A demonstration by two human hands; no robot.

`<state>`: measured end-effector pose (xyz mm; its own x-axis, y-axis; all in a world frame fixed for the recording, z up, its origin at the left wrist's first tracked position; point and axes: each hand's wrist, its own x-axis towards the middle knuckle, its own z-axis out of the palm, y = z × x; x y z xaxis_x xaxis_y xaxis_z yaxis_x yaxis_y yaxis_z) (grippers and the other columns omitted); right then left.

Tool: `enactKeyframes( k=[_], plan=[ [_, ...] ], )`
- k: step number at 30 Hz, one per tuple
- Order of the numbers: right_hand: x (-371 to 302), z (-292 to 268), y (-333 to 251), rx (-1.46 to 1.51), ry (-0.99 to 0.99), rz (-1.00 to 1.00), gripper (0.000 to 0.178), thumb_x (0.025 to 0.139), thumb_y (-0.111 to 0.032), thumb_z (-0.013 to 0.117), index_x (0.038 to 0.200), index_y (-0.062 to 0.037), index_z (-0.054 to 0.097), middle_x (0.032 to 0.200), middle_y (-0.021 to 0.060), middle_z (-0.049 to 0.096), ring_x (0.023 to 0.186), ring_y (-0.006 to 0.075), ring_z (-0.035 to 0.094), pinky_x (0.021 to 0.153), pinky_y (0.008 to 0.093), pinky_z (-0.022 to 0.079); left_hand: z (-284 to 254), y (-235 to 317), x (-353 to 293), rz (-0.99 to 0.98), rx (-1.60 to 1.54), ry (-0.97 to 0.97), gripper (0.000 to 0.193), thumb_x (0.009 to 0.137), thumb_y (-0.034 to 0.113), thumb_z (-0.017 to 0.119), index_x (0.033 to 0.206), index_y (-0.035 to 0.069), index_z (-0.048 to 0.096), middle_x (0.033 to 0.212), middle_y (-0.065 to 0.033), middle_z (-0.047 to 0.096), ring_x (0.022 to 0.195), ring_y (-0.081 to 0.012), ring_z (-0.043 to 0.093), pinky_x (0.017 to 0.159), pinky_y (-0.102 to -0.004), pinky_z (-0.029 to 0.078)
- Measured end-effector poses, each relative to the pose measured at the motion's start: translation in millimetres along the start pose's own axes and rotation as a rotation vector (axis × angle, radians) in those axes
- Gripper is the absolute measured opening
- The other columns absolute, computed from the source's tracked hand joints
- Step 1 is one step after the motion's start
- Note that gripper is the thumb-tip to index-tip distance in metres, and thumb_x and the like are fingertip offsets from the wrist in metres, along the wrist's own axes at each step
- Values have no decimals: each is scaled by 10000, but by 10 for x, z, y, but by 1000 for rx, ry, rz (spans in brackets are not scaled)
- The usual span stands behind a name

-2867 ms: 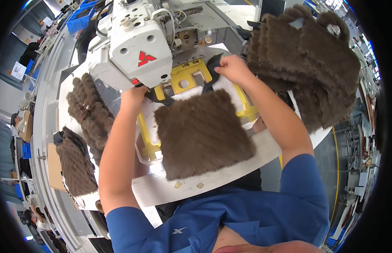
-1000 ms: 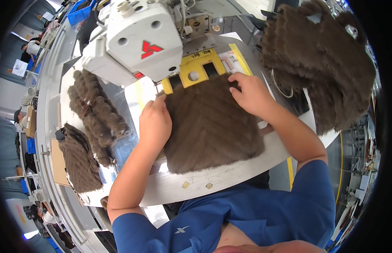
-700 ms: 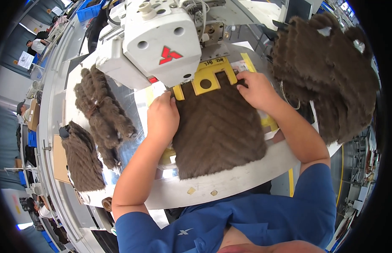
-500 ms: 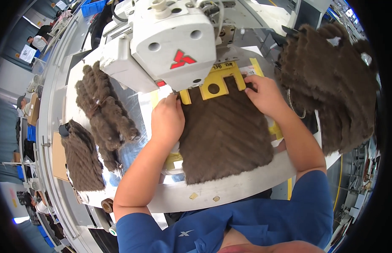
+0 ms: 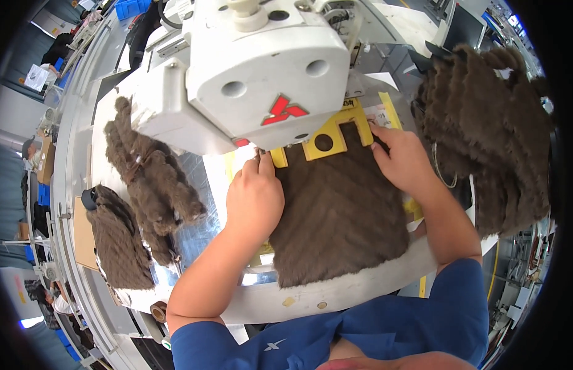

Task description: Using an industrial sewing machine to assemble components made of brown fur-like material.

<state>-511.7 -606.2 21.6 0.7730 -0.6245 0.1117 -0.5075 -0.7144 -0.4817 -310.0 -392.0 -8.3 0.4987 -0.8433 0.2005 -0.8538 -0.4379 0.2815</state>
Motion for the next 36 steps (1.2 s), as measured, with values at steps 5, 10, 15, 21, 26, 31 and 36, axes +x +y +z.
enactKeyframes(
  k=[5, 10, 15, 21, 26, 31, 36],
  plan=[
    [-3, 5, 21, -34, -18, 10, 297, 929, -138, 641, 1214, -73, 693, 910, 220, 717, 865, 437, 686, 781, 535, 548, 16, -41, -6, 30, -32, -12, 395, 850, 29, 610, 1234, -59, 645, 823, -209, 667, 736, -391, 680, 694, -474, 571],
    [-25, 34, 46, -30, 79, -34, 236, 906, -151, 652, 1118, -68, 715, 885, 220, 709, 842, 438, 685, 756, 536, 550, 53, -47, 18, 93, -64, 74, 327, 860, 0, 580, 1177, -47, 647, 819, -219, 668, 735, -395, 675, 699, -482, 566],
    [-39, 48, 126, 0, 44, -51, 168, 881, -114, 635, 982, 6, 697, 864, 237, 700, 853, 436, 683, 773, 532, 551, 19, 1, 24, 42, -62, 27, 323, 935, -9, 563, 1239, -76, 651, 919, -263, 704, 828, -435, 695, 743, -500, 566],
    [-1, 76, 153, 38, 49, -20, 282, 877, -53, 627, 1131, 20, 723, 933, 242, 703, 889, 438, 680, 793, 508, 551, 43, -20, 28, 86, -9, 68, 335, 877, -25, 601, 1205, -83, 638, 857, -243, 676, 766, -428, 669, 701, -500, 551],
    [29, 81, 174, 59, 42, -17, 284, 884, -33, 615, 1143, 9, 723, 928, 245, 696, 890, 446, 675, 792, 508, 548, 73, -44, 34, 123, -17, 108, 334, 879, -24, 598, 1205, -86, 637, 862, -246, 679, 771, -433, 671, 704, -508, 552],
    [45, 70, 155, 70, 37, 28, 273, 886, -55, 627, 1133, -13, 737, 967, 249, 707, 928, 451, 677, 821, 509, 552, 55, -32, 46, 89, -20, 93, 328, 887, -21, 593, 1205, -88, 635, 872, -253, 687, 785, -442, 680, 722, -522, 557],
    [47, 50, 132, 80, 12, 63, 283, 895, -78, 628, 1148, -26, 743, 1010, 253, 715, 960, 452, 680, 850, 513, 553, 76, -55, 58, 58, -22, 53, 332, 937, -6, 575, 1254, -78, 650, 948, -261, 715, 855, -435, 701, 771, -502, 571]
  ],
)
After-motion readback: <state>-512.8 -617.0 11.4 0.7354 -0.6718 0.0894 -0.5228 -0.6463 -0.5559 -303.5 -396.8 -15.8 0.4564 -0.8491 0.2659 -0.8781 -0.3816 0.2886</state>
